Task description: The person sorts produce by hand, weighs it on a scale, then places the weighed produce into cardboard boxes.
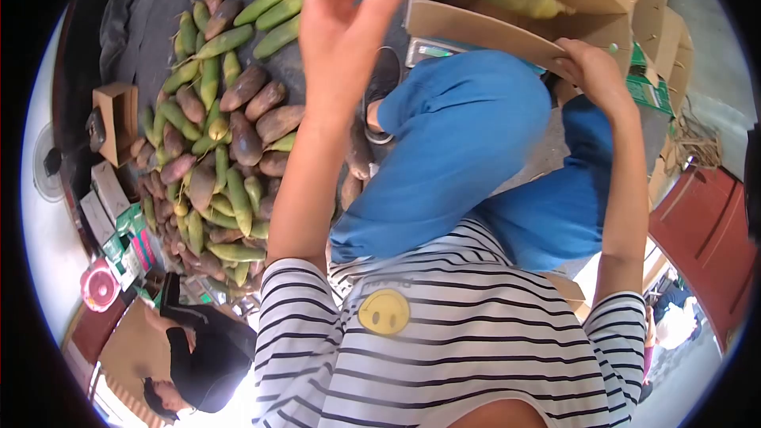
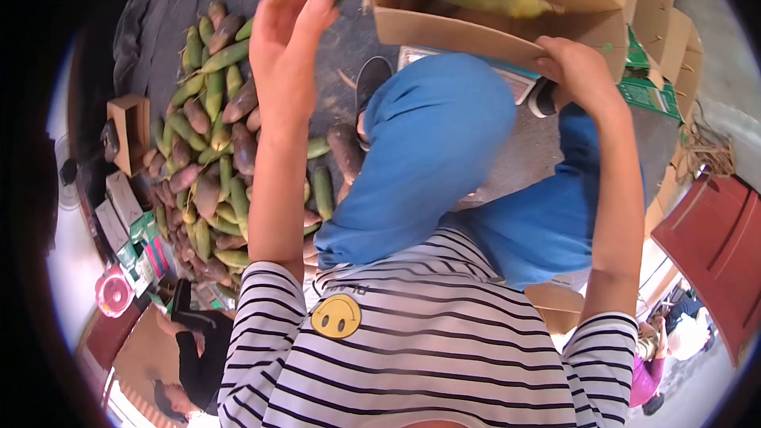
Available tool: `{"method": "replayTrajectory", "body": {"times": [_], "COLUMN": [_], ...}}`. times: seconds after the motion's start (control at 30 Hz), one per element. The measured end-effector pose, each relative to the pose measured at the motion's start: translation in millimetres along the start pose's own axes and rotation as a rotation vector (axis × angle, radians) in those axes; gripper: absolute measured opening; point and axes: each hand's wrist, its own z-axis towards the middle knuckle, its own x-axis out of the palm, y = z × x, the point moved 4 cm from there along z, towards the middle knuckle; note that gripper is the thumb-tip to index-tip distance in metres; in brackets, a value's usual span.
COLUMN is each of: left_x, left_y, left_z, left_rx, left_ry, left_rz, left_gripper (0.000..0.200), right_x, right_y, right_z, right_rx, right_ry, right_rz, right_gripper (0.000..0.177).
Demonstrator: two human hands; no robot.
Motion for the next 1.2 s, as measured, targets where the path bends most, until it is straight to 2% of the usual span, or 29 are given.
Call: {"method": "replayTrajectory", "body": {"times": [0.03, 0.13, 0.17, 0.23, 0.3, 0.4, 0.5, 0.6, 0.73, 0.83, 0.93, 1.03, 1.13, 1.2], "left_x": [-33, -136, -166, -227, -259, -246, -226, -230, -237, -227, -231, -243, -232, -230], "left_y": [21, 98, 126, 196, 248, 246, 248, 289, 310, 299, 298, 324, 320, 319], "left_z": [-7, -60, -87, -164, -232, -264, -266, -269, -261, -252, -253, -261, -251, -253], "left_rx": [0.001, -0.235, -0.387, -0.738, -0.756, -0.863, -0.972, -0.909, -0.954, -0.973, -0.961, -1.172, -1.293, -1.258], "left_ry": [-0.039, -0.043, -0.053, -0.013, 0.108, 0.183, 0.117, -0.005, -0.142, -0.143, -0.186, -0.184, 0.019, -0.127], "left_rz": [0.076, 0.648, 0.663, 0.712, 0.819, 0.96, 0.798, 0.763, 0.744, 0.733, 0.541, 0.171, 0.04, 0.174], "left_gripper": [0.038, 0.036, 0.046, 0.055, 0.073, 0.09, 0.103, 0.104, 0.099, 0.091, 0.083, 0.08, 0.08, 0.081], "right_x": [0, -5, -5, -3, -5, -2, -2, 2, -3, -1, -3, -6, -7, -7], "right_y": [3, 7, 8, 8, 12, 6, 5, -2, 7, 4, 7, 11, 12, 12], "right_z": [2, 4, 4, 6, 5, 4, 5, 6, 7, 8, 7, 8, 10, 9], "right_rx": [0.02, 0.067, 0.069, 0.066, 0.039, 0.018, 0.052, 0.052, 0.07, 0.086, 0.066, 0.039, 0.058, 0.053], "right_ry": [0.028, 0.083, 0.095, 0.119, 0.069, 0.045, 0.051, 0.047, 0.069, 0.085, 0.052, 0.056, 0.093, 0.077], "right_rz": [0.005, 0.018, 0.02, 0.024, 0.029, 0.004, -0.006, -0.024, -0.025, -0.025, -0.005, -0.018, -0.008, -0.015], "right_gripper": [0.021, 0.017, 0.018, 0.018, 0.02, 0.022, 0.025, 0.026, 0.026, 0.026, 0.024, 0.022, 0.021, 0.021]}}
